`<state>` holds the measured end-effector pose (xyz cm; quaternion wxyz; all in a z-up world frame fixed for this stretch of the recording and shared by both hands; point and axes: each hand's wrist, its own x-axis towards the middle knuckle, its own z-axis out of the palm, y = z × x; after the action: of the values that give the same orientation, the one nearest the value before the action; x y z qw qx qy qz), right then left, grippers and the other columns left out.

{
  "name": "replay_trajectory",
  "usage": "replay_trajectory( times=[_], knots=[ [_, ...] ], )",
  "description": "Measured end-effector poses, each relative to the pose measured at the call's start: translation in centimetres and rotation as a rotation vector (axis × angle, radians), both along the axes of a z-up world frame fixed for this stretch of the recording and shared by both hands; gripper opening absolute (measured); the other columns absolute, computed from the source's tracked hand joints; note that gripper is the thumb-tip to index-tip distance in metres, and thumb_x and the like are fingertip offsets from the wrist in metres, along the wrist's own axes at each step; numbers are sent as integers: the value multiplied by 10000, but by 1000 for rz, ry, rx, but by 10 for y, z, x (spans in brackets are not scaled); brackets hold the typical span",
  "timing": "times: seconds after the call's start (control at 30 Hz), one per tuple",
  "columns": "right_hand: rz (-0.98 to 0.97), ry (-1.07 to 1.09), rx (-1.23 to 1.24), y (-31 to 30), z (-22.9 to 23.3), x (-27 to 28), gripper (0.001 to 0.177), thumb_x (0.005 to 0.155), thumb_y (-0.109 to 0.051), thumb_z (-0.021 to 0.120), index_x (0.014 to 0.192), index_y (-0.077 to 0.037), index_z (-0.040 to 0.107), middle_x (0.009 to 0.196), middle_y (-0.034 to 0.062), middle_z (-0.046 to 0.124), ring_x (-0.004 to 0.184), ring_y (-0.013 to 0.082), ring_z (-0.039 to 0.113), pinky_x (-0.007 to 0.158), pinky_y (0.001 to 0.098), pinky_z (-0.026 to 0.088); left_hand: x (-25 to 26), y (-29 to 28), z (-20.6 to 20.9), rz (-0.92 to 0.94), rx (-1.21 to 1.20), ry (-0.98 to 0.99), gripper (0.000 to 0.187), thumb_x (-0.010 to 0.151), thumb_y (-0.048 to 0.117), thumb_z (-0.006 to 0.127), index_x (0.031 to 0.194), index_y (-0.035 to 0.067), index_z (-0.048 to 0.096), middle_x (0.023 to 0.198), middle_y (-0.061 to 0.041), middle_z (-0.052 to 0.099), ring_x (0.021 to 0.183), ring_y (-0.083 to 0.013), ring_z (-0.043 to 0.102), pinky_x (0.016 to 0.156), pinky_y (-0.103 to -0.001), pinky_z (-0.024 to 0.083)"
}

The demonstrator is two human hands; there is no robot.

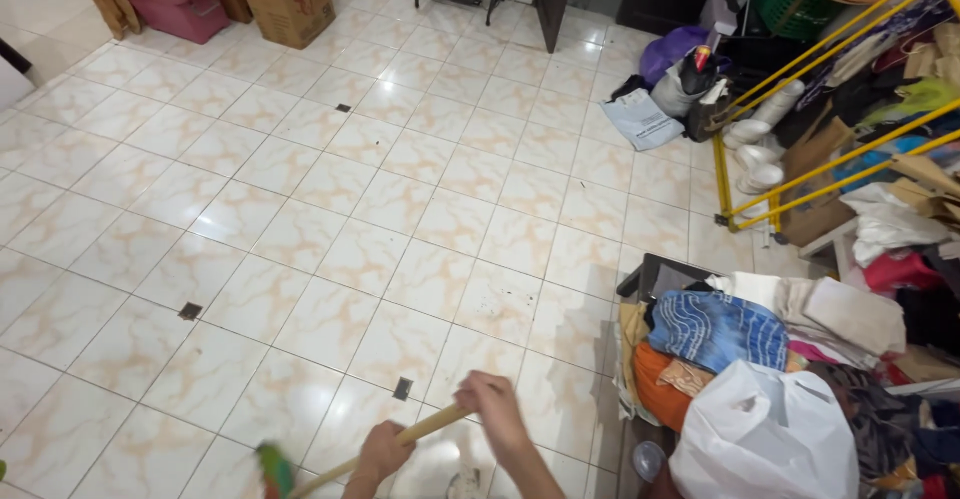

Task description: Sweep the tiled floor using a broom, moving through different rooms.

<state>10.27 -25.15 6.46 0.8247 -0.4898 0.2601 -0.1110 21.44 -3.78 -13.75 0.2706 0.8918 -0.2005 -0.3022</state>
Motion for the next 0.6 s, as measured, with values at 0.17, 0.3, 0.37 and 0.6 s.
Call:
replay_trajectory(
  times=[0.17, 0.3, 0.37, 0.6],
  knots=[
    [-217, 264, -338, -56, 99, -14, 187, 854, -116, 612, 749, -19, 732, 723, 76, 740, 704, 161, 684, 773, 344, 545, 14, -140, 15, -194, -380, -156, 323, 792, 349, 772, 695, 48, 701, 694, -204, 654, 658, -412, 632, 600, -487, 495],
    [-136, 80, -709, -92, 138, -5, 235, 893, -97, 632, 688, 4, 685, 691, 77, 653, 649, 164, 558, 635, 318, 441, 36, -240, 70, -229, -786, -296, 169, 718, 157, 680, 635, 52, 577, 673, -201, 594, 661, -420, 585, 593, -485, 454],
    [-87, -36, -855, -113, 165, 4, 232, 880, -63, 623, 660, 10, 639, 688, 61, 627, 642, 156, 536, 613, 298, 420, 43, -267, 106, -219, -819, -201, 134, 708, 123, 645, 643, 40, 563, 673, -211, 583, 644, -420, 583, 580, -459, 459],
    [-186, -371, -308, -189, 212, 14, 330, 920, 24, 560, 609, -58, 483, 611, -5, 471, 593, 113, 425, 599, 306, 370, -9, -282, 156, 195, -895, -435, 113, 705, 105, 694, 741, 22, 626, 717, -234, 601, 693, -453, 582, 618, -505, 469]
  ],
)
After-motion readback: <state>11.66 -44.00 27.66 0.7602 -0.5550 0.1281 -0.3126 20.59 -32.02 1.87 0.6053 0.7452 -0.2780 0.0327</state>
